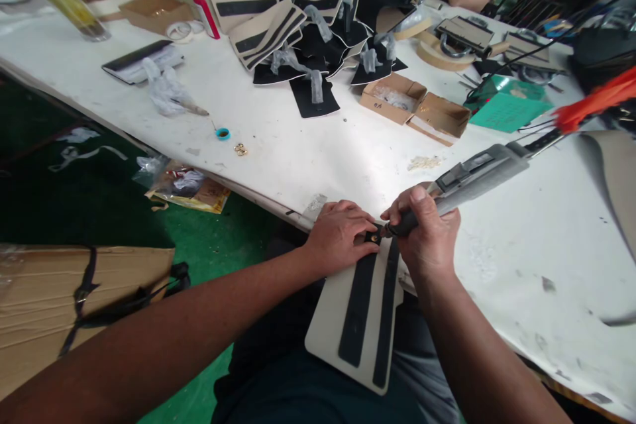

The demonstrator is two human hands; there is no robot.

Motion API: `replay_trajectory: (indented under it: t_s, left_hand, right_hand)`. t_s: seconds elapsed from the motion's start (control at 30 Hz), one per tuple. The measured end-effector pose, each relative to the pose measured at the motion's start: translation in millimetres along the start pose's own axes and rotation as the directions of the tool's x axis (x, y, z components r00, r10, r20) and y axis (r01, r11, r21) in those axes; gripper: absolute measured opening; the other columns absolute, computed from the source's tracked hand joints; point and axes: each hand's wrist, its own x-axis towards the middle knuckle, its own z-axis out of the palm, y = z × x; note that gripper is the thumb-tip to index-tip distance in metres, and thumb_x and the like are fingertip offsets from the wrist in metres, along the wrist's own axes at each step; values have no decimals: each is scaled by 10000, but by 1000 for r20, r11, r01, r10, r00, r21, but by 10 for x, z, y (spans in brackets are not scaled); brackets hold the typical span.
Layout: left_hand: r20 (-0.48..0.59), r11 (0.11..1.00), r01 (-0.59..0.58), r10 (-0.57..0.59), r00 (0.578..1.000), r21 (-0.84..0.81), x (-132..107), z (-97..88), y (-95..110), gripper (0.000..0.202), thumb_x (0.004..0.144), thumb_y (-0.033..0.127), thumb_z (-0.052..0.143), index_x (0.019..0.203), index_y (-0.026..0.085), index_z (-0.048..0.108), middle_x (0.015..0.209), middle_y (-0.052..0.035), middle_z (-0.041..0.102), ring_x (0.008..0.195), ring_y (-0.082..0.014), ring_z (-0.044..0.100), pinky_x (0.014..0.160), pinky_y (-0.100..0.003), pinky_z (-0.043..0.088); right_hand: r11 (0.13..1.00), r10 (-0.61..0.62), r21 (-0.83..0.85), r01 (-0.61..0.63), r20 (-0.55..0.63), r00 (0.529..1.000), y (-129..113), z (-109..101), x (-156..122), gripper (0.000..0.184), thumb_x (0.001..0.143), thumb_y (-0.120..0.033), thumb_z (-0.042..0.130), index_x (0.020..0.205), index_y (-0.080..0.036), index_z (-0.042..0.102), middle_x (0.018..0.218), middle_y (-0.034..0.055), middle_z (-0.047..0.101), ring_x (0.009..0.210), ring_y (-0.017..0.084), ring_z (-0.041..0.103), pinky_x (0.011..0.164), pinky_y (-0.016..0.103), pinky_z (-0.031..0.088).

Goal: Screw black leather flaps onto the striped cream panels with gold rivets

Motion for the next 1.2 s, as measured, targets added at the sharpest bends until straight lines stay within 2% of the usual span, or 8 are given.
replay_trajectory:
  t_s: [0.23,0.37,0.53,0.63,0.73,0.87,1.1,1.2]
  left_hand:
    - [-7,1000,-16,16,1000,9,-6,11,-10,318,868,503,841,1131,339,773,1289,37,779,1282,-248,599,1076,-486,404]
    - [-14,1000,-19,20,1000,10,0,21,-8,310,873,507,834,1127,340,773,1291,44,779,1288,-246,595,1074,-488,399]
    - [-6,1000,-8,8,1000,3,0,25,-8,302,868,497,844,1119,346,768,1287,61,778,1301,-244,592,1086,-491,392]
    - [-1,1000,-7,7,1000,5,-2,16,-9,325,862,503,849,1132,345,763,1290,52,778,1304,-249,594,1088,-490,395]
    - [-4,1000,-2,2,1000,5,1,-4,1,325,854,499,858,1119,335,764,1281,46,781,1310,-254,593,1082,-489,394]
    - [8,1000,13,-13,1000,-10,5,-9,12,266,869,495,842,1071,341,762,1286,80,776,1311,-245,587,1071,-493,385]
    - [-4,1000,23,-23,1000,7,-9,34,5,266,892,542,796,1076,352,764,1273,72,780,1316,-255,578,1070,-510,384]
    - [-7,999,29,-29,1000,24,-8,33,16,252,889,539,800,1052,350,765,1265,79,780,1318,-254,577,1067,-509,390]
  right_hand:
    - [999,-6,-34,6,-11,1000,35,-20,10,499,833,-480,837,721,-168,464,555,-33,519,476,92,512,516,255,518]
    - [999,-17,-46,16,-4,1000,47,-29,-1,466,856,-473,817,729,-166,490,563,-26,525,487,93,520,487,233,463]
    - [998,-46,-41,47,3,999,67,-30,-6,441,868,-446,810,714,-167,506,563,-28,517,470,97,507,504,265,505]
    - [995,-67,-69,69,27,997,77,-37,-23,421,882,-439,794,707,-167,526,564,-21,518,464,98,499,488,264,490]
    - [984,-125,-117,134,78,989,76,-48,-41,437,887,-442,788,677,-172,516,578,-10,538,470,101,511,477,261,468]
    - [963,-168,-170,209,230,959,65,-79,-51,485,894,-417,782,615,-164,476,615,12,562,522,105,545,495,252,466]
    - [965,-143,-150,216,388,911,75,-159,-18,272,886,-334,780,808,-156,590,694,14,611,569,110,580,524,243,461]
    - [976,-116,-121,180,409,905,78,-175,10,267,873,-334,789,841,-163,587,719,13,625,592,111,597,547,242,466]
